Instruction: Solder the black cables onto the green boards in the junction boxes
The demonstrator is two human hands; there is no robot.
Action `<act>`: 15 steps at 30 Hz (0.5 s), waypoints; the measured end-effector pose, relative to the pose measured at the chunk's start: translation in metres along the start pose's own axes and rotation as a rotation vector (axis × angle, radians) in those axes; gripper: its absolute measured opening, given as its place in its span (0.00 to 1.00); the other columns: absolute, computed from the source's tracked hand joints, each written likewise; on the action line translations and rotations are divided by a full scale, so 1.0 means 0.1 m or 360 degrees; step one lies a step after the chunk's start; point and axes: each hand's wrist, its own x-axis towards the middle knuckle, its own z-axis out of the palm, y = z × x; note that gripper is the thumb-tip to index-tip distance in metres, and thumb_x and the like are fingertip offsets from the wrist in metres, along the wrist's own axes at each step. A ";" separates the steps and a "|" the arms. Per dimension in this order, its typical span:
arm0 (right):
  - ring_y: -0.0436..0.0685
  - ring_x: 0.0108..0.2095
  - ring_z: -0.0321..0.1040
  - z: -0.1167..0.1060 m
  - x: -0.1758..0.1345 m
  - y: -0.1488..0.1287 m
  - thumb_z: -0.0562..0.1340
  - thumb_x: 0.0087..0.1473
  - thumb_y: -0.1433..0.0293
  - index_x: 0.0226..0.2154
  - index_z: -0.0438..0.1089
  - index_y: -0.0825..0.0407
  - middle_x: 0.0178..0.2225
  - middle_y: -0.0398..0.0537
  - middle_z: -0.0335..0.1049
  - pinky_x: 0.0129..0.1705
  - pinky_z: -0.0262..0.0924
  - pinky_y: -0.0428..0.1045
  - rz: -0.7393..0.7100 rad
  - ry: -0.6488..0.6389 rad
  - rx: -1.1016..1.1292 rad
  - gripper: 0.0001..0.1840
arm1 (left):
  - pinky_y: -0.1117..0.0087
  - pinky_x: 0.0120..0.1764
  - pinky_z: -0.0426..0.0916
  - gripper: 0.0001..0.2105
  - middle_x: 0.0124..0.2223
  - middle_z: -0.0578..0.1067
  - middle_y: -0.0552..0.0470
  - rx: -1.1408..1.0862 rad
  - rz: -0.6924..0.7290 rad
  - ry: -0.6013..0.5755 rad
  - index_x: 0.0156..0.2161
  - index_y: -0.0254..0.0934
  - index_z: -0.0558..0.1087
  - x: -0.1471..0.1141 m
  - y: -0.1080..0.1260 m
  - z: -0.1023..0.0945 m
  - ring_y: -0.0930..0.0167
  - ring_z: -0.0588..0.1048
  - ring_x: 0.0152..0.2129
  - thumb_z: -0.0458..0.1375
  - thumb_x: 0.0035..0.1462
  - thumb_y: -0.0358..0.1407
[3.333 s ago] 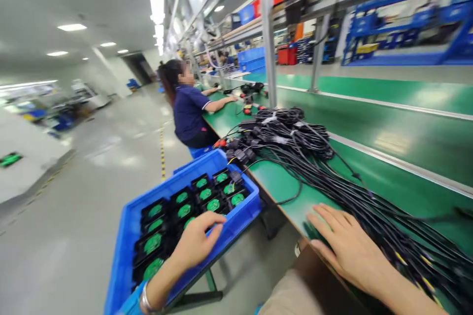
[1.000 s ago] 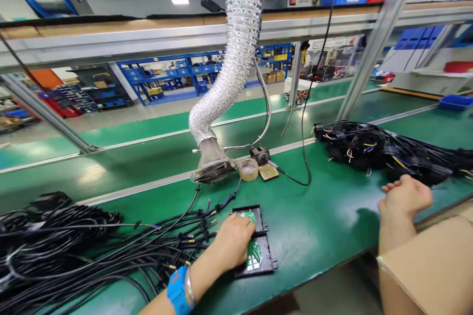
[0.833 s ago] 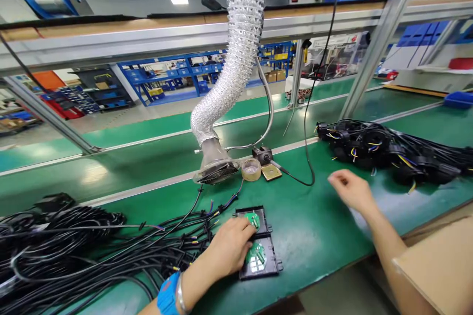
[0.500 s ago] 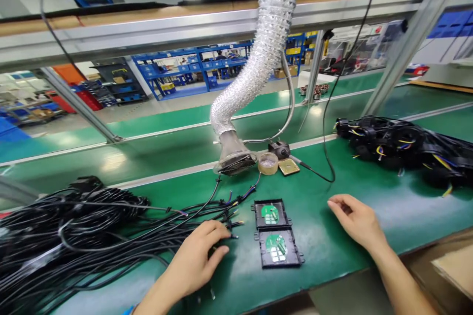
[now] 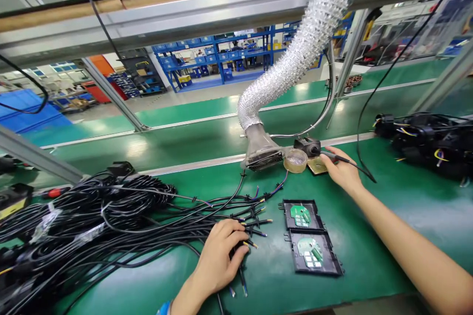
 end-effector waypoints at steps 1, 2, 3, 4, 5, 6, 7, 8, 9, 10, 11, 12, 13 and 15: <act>0.62 0.47 0.69 0.06 0.04 -0.02 0.59 0.50 0.55 0.46 0.71 0.53 0.46 0.54 0.72 0.54 0.61 0.58 -0.0012 0.0008 0.0022 0.25 | 0.58 0.50 0.66 0.07 0.45 0.73 0.49 -0.0002 0.0006 0.0000 0.44 0.41 0.71 0.00 -0.01 0.01 0.64 0.69 0.47 0.55 0.60 0.32; 0.61 0.48 0.68 0.12 0.06 -0.04 0.60 0.50 0.57 0.43 0.72 0.53 0.46 0.54 0.72 0.56 0.59 0.59 -0.0014 0.0018 0.0046 0.22 | 0.59 0.50 0.66 0.07 0.45 0.74 0.49 -0.0002 0.0012 -0.0001 0.44 0.41 0.71 0.00 -0.01 0.01 0.64 0.69 0.47 0.55 0.60 0.31; 0.60 0.49 0.68 0.17 0.08 -0.04 0.61 0.50 0.57 0.42 0.73 0.53 0.45 0.53 0.73 0.57 0.58 0.59 -0.0004 0.0029 0.0072 0.21 | 0.59 0.50 0.66 0.08 0.44 0.74 0.49 -0.0001 0.0022 0.0000 0.44 0.41 0.70 0.01 -0.02 0.01 0.65 0.69 0.47 0.55 0.60 0.31; 0.59 0.48 0.68 0.22 0.09 -0.05 0.62 0.50 0.58 0.42 0.73 0.54 0.44 0.53 0.73 0.56 0.58 0.60 0.0017 0.0040 0.0100 0.20 | 0.60 0.50 0.66 0.08 0.44 0.74 0.50 0.0003 0.0035 0.0003 0.44 0.41 0.70 0.01 -0.02 0.00 0.65 0.69 0.47 0.55 0.60 0.31; 0.59 0.47 0.69 0.25 0.09 -0.05 0.63 0.51 0.59 0.42 0.73 0.54 0.43 0.53 0.73 0.55 0.59 0.60 0.0043 0.0049 0.0131 0.20 | 0.60 0.50 0.67 0.08 0.43 0.74 0.50 0.0010 0.0046 0.0007 0.44 0.41 0.70 0.02 -0.02 0.00 0.65 0.69 0.47 0.55 0.60 0.31; 0.58 0.46 0.70 0.26 0.08 -0.04 0.64 0.51 0.59 0.42 0.73 0.54 0.43 0.53 0.74 0.54 0.61 0.60 0.0072 0.0057 0.0163 0.19 | 0.61 0.50 0.67 0.08 0.43 0.74 0.50 0.0019 0.0057 0.0011 0.44 0.41 0.70 0.02 -0.02 -0.01 0.65 0.69 0.47 0.55 0.59 0.31; 0.58 0.45 0.70 0.25 0.07 -0.04 0.64 0.50 0.60 0.42 0.74 0.54 0.42 0.52 0.74 0.53 0.62 0.59 0.0098 0.0065 0.0196 0.18 | 0.61 0.49 0.67 0.08 0.43 0.75 0.50 0.0031 0.0065 0.0017 0.44 0.41 0.70 0.02 -0.02 -0.01 0.66 0.70 0.46 0.55 0.59 0.31; 0.58 0.44 0.71 0.21 0.07 -0.03 0.64 0.50 0.61 0.41 0.74 0.53 0.41 0.51 0.74 0.52 0.63 0.58 0.0121 0.0071 0.0230 0.17 | 0.61 0.49 0.68 0.08 0.42 0.75 0.51 0.0045 0.0072 0.0023 0.44 0.41 0.70 0.02 -0.02 -0.01 0.66 0.70 0.46 0.55 0.59 0.31; 0.57 0.42 0.71 0.15 0.06 -0.03 0.64 0.50 0.62 0.39 0.75 0.52 0.40 0.51 0.75 0.50 0.64 0.56 0.0141 0.0079 0.0264 0.15 | 0.62 0.48 0.68 0.08 0.42 0.75 0.51 0.0061 0.0076 0.0025 0.43 0.41 0.71 0.03 -0.02 -0.02 0.66 0.71 0.45 0.55 0.59 0.30; 0.57 0.39 0.72 0.07 0.05 -0.02 0.64 0.49 0.62 0.38 0.75 0.51 0.37 0.50 0.75 0.47 0.66 0.54 0.0159 0.0089 0.0298 0.14 | 0.62 0.48 0.69 0.08 0.42 0.76 0.51 0.0084 0.0082 0.0030 0.43 0.41 0.71 0.04 -0.02 -0.02 0.66 0.71 0.45 0.55 0.59 0.30; 0.55 0.36 0.72 -0.01 0.04 -0.01 0.64 0.50 0.62 0.37 0.75 0.51 0.35 0.49 0.75 0.43 0.67 0.52 0.0175 0.0101 0.0335 0.13 | 0.63 0.48 0.69 0.08 0.41 0.76 0.51 0.0110 0.0094 0.0034 0.43 0.41 0.71 0.05 -0.02 -0.02 0.66 0.72 0.45 0.55 0.59 0.30; 0.54 0.31 0.72 -0.11 0.03 0.00 0.64 0.51 0.62 0.38 0.75 0.52 0.32 0.48 0.75 0.38 0.68 0.51 0.0190 0.0117 0.0373 0.13 | 0.63 0.47 0.70 0.08 0.41 0.76 0.51 0.0144 0.0118 0.0043 0.42 0.41 0.71 0.06 -0.03 -0.02 0.66 0.72 0.44 0.55 0.59 0.30; 0.52 0.27 0.70 -0.20 0.02 0.01 0.63 0.52 0.61 0.38 0.74 0.53 0.29 0.46 0.74 0.33 0.67 0.49 0.0202 0.0139 0.0411 0.14 | 0.64 0.47 0.70 0.08 0.41 0.76 0.51 0.0187 0.0150 0.0057 0.42 0.42 0.72 0.07 -0.04 -0.03 0.66 0.73 0.44 0.55 0.58 0.31; 0.48 0.23 0.66 -0.34 -0.01 0.03 0.62 0.56 0.59 0.39 0.72 0.56 0.26 0.43 0.70 0.27 0.64 0.46 0.0208 0.0202 0.0475 0.16 | 0.66 0.45 0.72 0.07 0.40 0.77 0.52 0.0285 0.0276 0.0129 0.42 0.42 0.72 0.08 -0.09 -0.02 0.66 0.74 0.43 0.57 0.57 0.33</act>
